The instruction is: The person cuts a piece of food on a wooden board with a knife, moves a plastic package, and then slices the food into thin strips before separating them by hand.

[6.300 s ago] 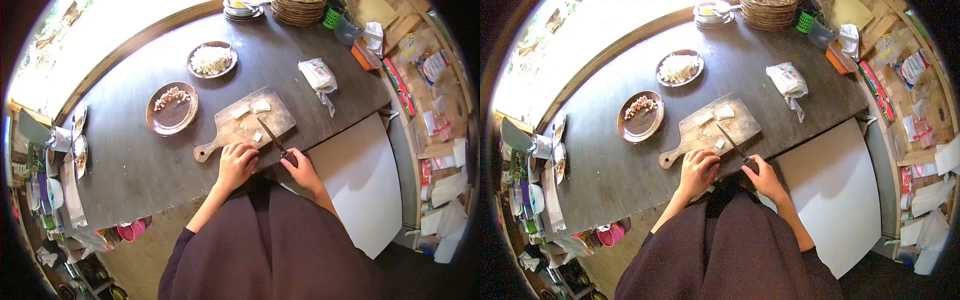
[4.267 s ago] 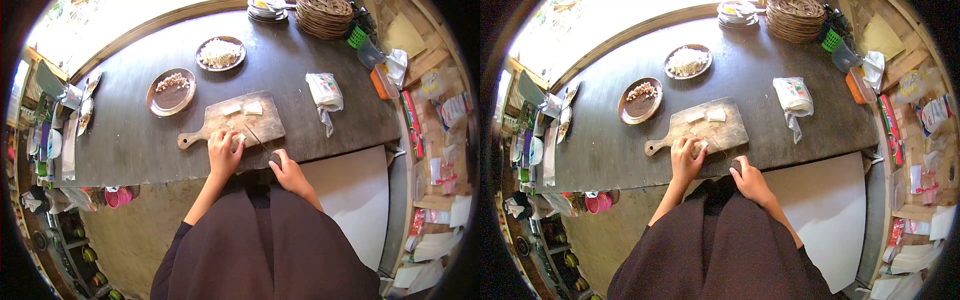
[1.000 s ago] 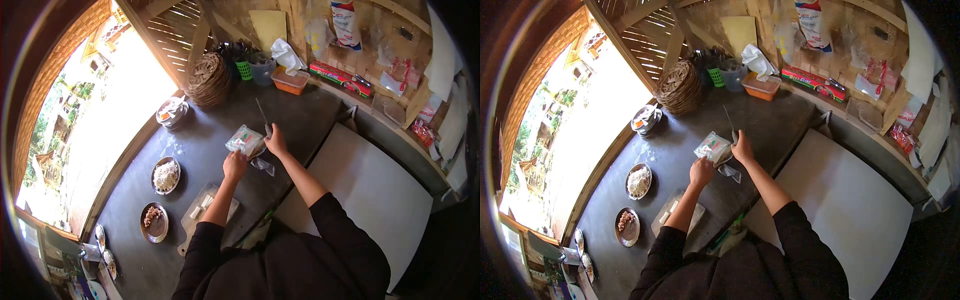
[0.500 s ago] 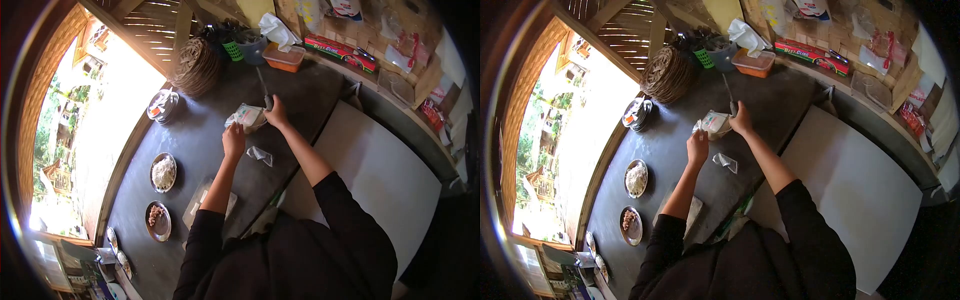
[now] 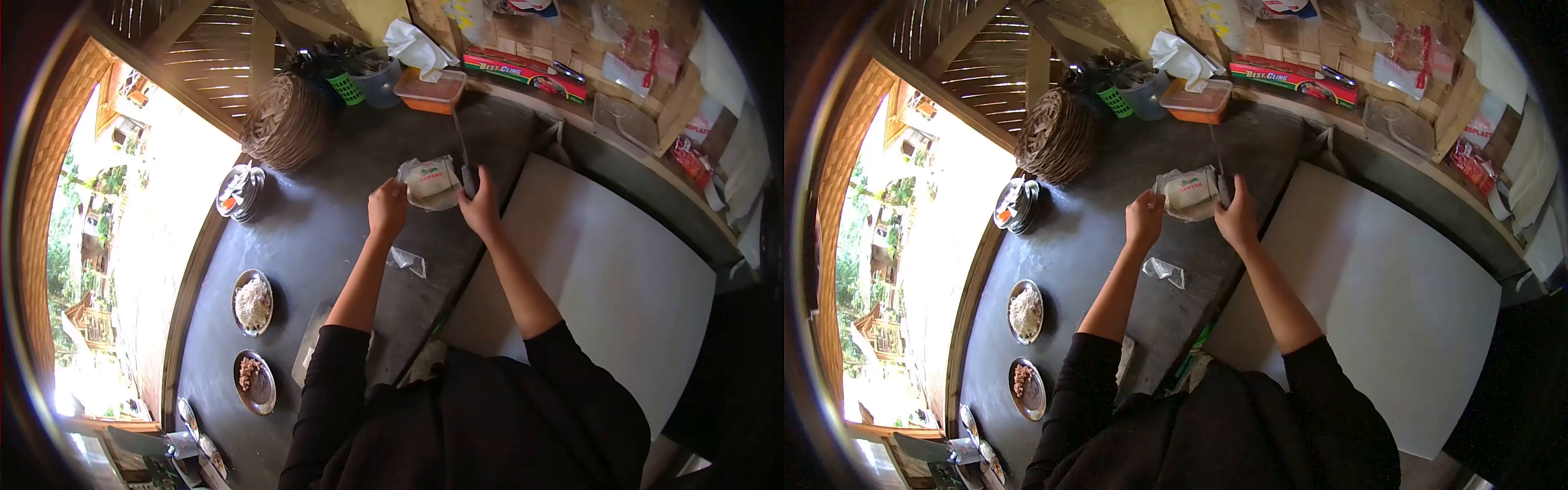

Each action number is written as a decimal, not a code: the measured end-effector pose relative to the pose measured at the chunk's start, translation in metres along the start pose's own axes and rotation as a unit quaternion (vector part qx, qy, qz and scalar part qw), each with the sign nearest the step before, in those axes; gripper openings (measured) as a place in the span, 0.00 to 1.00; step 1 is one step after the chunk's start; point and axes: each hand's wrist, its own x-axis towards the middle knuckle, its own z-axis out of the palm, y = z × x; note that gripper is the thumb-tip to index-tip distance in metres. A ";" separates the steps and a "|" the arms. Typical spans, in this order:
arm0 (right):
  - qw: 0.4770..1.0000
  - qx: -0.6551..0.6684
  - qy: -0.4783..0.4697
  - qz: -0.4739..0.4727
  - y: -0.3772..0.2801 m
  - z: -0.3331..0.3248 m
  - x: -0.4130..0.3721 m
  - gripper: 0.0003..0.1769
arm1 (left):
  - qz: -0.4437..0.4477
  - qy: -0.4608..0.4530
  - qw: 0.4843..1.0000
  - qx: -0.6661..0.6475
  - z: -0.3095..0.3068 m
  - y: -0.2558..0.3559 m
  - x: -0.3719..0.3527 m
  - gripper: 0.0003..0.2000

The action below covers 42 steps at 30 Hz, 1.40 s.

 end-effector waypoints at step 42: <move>0.982 0.056 -0.178 -0.019 -0.087 -0.014 -0.082 0.32 | 0.126 -0.065 0.989 0.041 -0.055 -0.025 -0.097 0.06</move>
